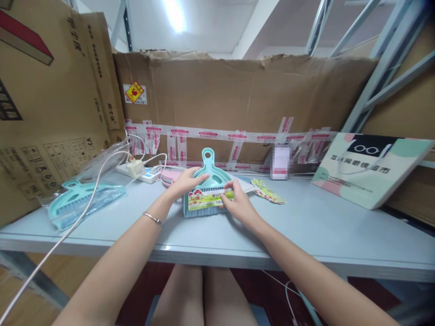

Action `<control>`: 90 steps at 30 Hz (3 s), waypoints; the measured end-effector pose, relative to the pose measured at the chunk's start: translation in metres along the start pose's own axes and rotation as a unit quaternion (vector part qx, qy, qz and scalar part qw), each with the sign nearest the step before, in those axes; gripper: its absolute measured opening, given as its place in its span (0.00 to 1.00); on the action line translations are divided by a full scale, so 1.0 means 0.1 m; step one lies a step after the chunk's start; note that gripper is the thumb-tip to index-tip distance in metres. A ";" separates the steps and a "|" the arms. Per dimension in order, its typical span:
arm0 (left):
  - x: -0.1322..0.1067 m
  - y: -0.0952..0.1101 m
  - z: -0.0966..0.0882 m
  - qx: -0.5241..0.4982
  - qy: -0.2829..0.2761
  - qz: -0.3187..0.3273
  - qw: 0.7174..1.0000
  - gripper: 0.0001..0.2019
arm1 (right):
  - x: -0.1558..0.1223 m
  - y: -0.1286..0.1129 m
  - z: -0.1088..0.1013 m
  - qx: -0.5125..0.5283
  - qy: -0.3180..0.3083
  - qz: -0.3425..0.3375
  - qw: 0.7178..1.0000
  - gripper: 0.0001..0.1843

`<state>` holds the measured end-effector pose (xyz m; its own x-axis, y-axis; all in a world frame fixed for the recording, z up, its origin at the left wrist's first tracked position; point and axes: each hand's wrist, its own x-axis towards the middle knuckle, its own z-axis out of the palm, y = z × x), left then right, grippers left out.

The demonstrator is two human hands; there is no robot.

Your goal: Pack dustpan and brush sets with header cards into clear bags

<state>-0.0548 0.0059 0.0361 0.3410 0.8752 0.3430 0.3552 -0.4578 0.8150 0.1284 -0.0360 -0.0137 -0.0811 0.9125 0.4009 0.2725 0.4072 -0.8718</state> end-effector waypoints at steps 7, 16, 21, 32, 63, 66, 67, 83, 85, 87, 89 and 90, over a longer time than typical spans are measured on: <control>-0.08 0.05 -0.12 0.023 -0.112 -0.013 0.993 0.35 | 0.03 0.03 -0.01 -0.029 0.032 0.007 0.999 0.12; -0.10 0.13 -0.22 -0.058 -0.073 -0.036 0.995 0.32 | -0.05 -0.16 -0.12 -0.029 0.237 -0.079 0.968 0.29; -0.11 0.20 -0.24 -0.150 -0.032 -0.034 0.988 0.34 | -0.07 -0.29 -0.08 0.234 0.155 0.037 0.959 0.32; -0.09 0.22 -0.21 -0.070 -0.016 -0.003 0.997 0.38 | 0.06 -0.41 0.12 0.463 0.100 0.183 0.862 0.22; -0.76 0.04 -0.84 0.298 -0.074 0.110 0.945 0.13 | -0.16 -0.29 -0.34 0.450 0.214 0.144 0.855 0.26; -0.72 0.21 -0.81 0.288 -0.047 0.092 0.952 0.15 | -0.18 -0.25 -0.34 0.449 0.226 0.162 0.849 0.26; -0.68 0.26 -0.77 0.310 -0.013 0.095 0.946 0.15 | -0.18 -0.25 -0.33 0.449 0.226 0.165 0.849 0.25; -0.41 0.18 -0.28 0.567 0.178 0.067 0.801 0.13 | -0.67 -0.51 -0.20 0.405 0.076 0.317 0.855 0.23; -0.43 0.21 -0.23 0.550 0.185 0.075 0.811 0.13 | -0.67 -0.51 -0.15 0.403 0.070 0.319 0.855 0.23; -0.44 0.23 -0.17 0.530 0.170 0.095 0.825 0.12 | -0.65 -0.51 -0.10 0.414 0.081 0.316 0.850 0.23; -0.47 0.24 -0.12 0.514 0.150 0.119 0.836 0.12 | -0.63 -0.51 -0.04 0.436 0.104 0.310 0.838 0.23; -0.49 0.25 -0.10 0.506 0.145 0.131 0.840 0.11 | -0.61 -0.52 -0.02 0.448 0.119 0.306 0.832 0.24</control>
<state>-0.0716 -0.0463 0.0445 0.3486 0.6570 0.6685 0.9090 -0.4109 -0.0702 0.1209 -0.1130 0.0071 0.0317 0.9694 -0.2436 -0.6396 -0.1676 -0.7502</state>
